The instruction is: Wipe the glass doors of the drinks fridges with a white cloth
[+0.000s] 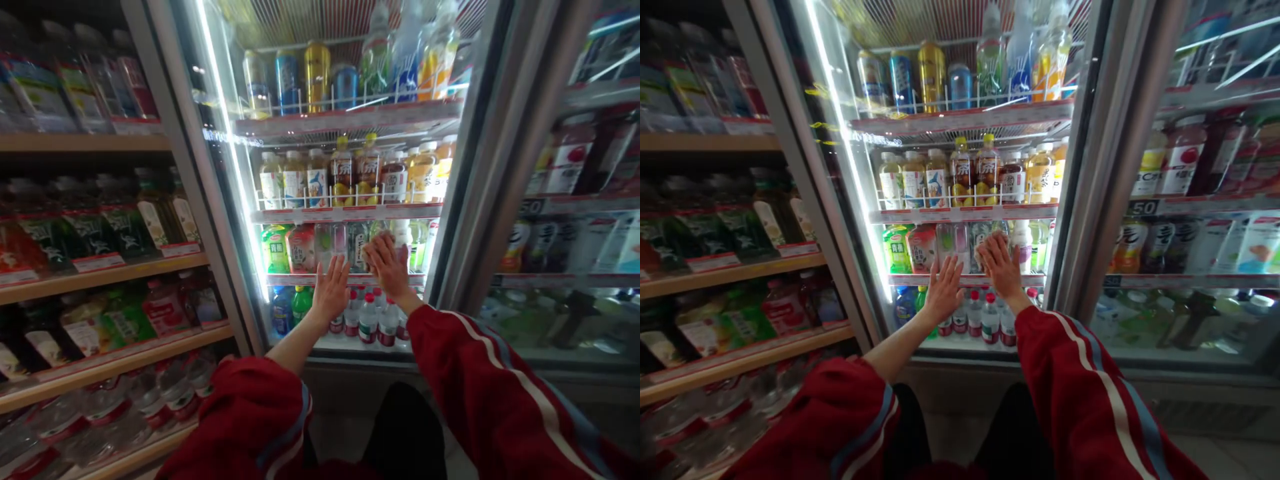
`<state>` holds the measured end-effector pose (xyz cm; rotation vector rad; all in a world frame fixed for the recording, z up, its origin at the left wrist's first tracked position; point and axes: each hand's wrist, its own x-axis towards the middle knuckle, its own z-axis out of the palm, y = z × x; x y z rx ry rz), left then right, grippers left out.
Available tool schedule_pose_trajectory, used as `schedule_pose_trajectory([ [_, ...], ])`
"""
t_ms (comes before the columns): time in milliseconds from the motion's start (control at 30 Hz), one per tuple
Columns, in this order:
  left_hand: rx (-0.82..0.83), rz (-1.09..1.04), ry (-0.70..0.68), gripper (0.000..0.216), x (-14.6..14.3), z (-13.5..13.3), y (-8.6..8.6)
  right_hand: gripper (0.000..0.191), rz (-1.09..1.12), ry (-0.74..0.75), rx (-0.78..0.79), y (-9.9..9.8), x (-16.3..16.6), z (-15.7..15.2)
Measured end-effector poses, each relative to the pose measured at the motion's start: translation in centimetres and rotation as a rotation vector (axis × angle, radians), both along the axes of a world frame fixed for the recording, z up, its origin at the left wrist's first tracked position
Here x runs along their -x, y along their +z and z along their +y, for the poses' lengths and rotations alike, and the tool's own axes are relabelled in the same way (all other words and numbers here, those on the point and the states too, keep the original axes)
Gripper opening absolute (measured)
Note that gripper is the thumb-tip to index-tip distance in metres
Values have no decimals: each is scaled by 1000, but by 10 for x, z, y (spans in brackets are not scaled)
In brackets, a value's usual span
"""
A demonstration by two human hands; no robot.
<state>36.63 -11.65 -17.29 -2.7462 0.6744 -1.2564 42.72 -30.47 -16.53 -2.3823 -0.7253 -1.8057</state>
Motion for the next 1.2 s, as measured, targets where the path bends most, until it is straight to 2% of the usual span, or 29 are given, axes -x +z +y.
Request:
schedule_pose_trajectory([
  [100,-17,1,-18,62,0,-13,3,43,-15,-37,-29,-4,1,-15],
  [267,-82,13,-47,58,-1,-32,1,40,12,-43,4,-39,11,-32],
  [333,-98,11,-60,58,-4,-38,0,41,45,-48,-10,-44,13,-38],
  [400,-105,5,-75,59,-6,-44,3,43,47,-61,-56,-35,10,-46],
  [533,-100,-16,-108,64,-11,-58,14,46,-23,-107,-224,-3,-1,-64],
  [600,-100,-27,-124,64,-11,-66,19,47,-38,-116,-268,3,-4,-72],
  [667,-104,-34,-138,64,-11,-72,21,49,-41,-109,-283,-4,-3,-79],
  [833,-124,-27,-145,63,-10,-76,17,53,-35,-83,-277,-42,9,-89],
  [900,-125,-25,-141,64,-12,-73,19,54,-38,-71,-269,-44,9,-91],
  [967,-105,-37,-132,65,-16,-68,23,54,-63,-58,-289,-33,5,-93],
  [1067,-46,-65,-107,67,-21,-58,34,54,-123,-49,-373,-1,-7,-91],
  [1133,-13,-79,-90,67,-24,-51,40,54,-148,-41,-408,20,-14,-81],
  [1200,3,-92,-76,67,-24,-44,45,54,-142,-6,-374,32,-16,-65],
])
